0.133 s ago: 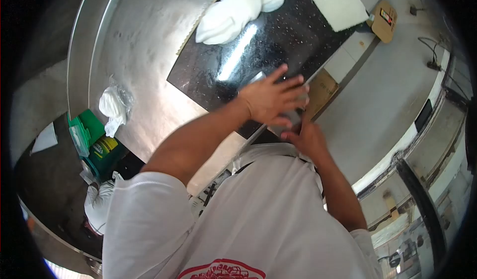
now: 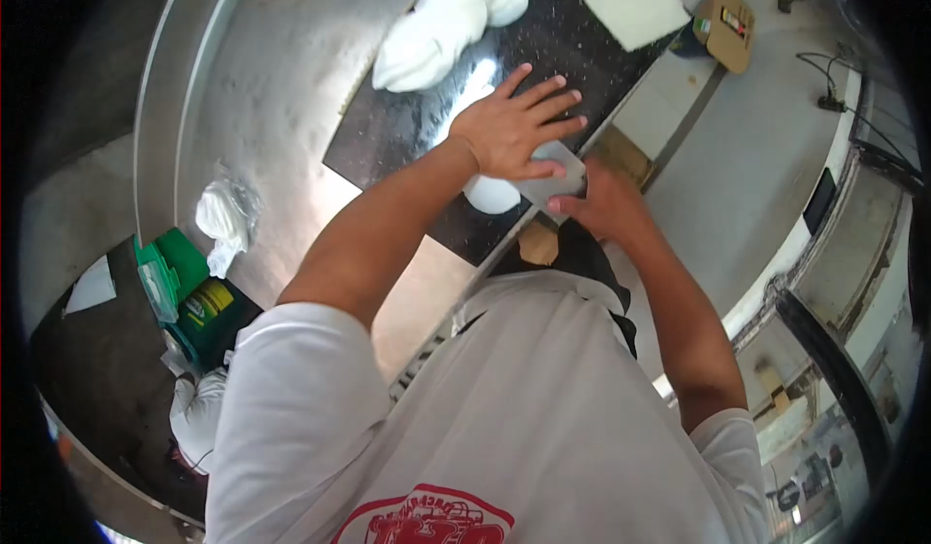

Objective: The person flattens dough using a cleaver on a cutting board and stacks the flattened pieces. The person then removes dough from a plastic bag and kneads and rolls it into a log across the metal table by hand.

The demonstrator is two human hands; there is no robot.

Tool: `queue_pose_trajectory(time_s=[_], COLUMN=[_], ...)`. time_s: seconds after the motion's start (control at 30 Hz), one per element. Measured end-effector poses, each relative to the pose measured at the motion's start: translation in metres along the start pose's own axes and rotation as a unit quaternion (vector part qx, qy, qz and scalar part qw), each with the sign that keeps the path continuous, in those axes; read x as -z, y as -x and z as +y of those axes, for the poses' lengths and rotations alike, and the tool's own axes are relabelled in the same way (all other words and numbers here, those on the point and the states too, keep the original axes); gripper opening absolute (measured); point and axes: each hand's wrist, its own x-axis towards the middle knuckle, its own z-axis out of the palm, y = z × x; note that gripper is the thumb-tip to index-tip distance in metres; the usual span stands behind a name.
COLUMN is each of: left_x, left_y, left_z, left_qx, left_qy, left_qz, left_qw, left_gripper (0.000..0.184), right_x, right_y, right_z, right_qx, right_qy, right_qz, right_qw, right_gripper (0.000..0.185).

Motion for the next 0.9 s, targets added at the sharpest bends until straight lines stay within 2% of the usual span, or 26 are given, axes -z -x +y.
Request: queue_pose_trajectory(time_s=[0.03, 0.1, 0.17, 0.23, 0.3, 0.37, 0.43, 0.47, 0.53, 0.6, 0.7, 0.77, 0.8, 0.87, 0.9], left_x=[0.012, 0.026, 0.013, 0.005, -0.009, -0.004, 0.0, 0.007, 0.024, 0.026, -0.002, -0.012, -0.013, -0.004, 0.0], left_y=[0.002, 0.01, 0.021, 0.047, 0.033, 0.013, -0.002, -0.008, -0.014, -0.011, 0.026, 0.022, 0.012, -0.003, -0.014], left_z=[-0.025, -0.032, -0.022, 0.023, 0.036, 0.01, 0.0, -0.016, -0.045, -0.049, 0.002, 0.033, 0.038, 0.025, 0.02], left_qx=[0.025, 0.041, 0.012, 0.01, -0.042, -0.031, -0.03, 0.005, 0.044, 0.047, 0.07, 0.025, 0.017, 0.046, 0.066], left_qy=[-0.033, -0.07, -0.03, 0.004, 0.019, 0.01, -0.008, -0.045, -0.092, -0.093, -0.032, 0.018, 0.006, -0.003, -0.031], left_qz=[0.007, -0.012, -0.014, -0.063, -0.03, -0.022, -0.008, 0.016, 0.047, 0.049, 0.02, -0.014, 0.017, 0.012, 0.02], left_qw=[0.999, 0.997, 0.999, 0.998, 0.998, 0.999, 0.999, 0.999, 0.994, 0.993, 0.997, 0.999, 1.0, 0.999, 0.997], left_gripper=[0.071, 0.074, 0.075, 0.074, 0.069, 0.068, 0.067, 0.067, 0.068, 0.07, 0.07, 0.07, 0.069, 0.068, 0.067], right_x=[0.004, 0.001, -0.022, -0.066, -0.063, -0.037, 0.004, 0.017, 0.029, 0.016, -0.042, -0.062, -0.047, -0.004, 0.01], right_y=[-0.025, -0.027, -0.003, 0.016, 0.024, 0.015, -0.007, -0.025, -0.046, -0.035, -0.01, -0.001, -0.004, 0.0, -0.003], right_z=[-0.012, -0.028, -0.018, 0.015, 0.014, 0.001, -0.012, -0.012, -0.017, -0.02, 0.024, 0.046, 0.035, 0.018, 0.015], right_qx=[0.048, 0.036, 0.074, 0.105, 0.024, -0.058, -0.025, -0.012, 0.092, 0.094, 0.122, 0.161, 0.173, 0.007, -0.003], right_qy=[-0.017, -0.015, -0.07, -0.067, -0.084, -0.089, -0.024, -0.021, 0.037, -0.004, -0.061, -0.038, -0.03, -0.035, -0.038], right_qz=[0.013, -0.01, 0.016, -0.016, -0.017, -0.034, -0.036, -0.016, 0.035, 0.023, -0.023, 0.054, 0.078, -0.03, -0.026], right_qw=[0.999, 0.999, 0.995, 0.992, 0.996, 0.994, 0.999, 1.0, 0.994, 0.995, 0.99, 0.985, 0.981, 0.999, 0.999], right_gripper=[0.067, 0.063, 0.068, 0.072, 0.074, 0.074, 0.071, 0.071, 0.068, 0.07, 0.074, 0.077, 0.078, 0.079, 0.079])
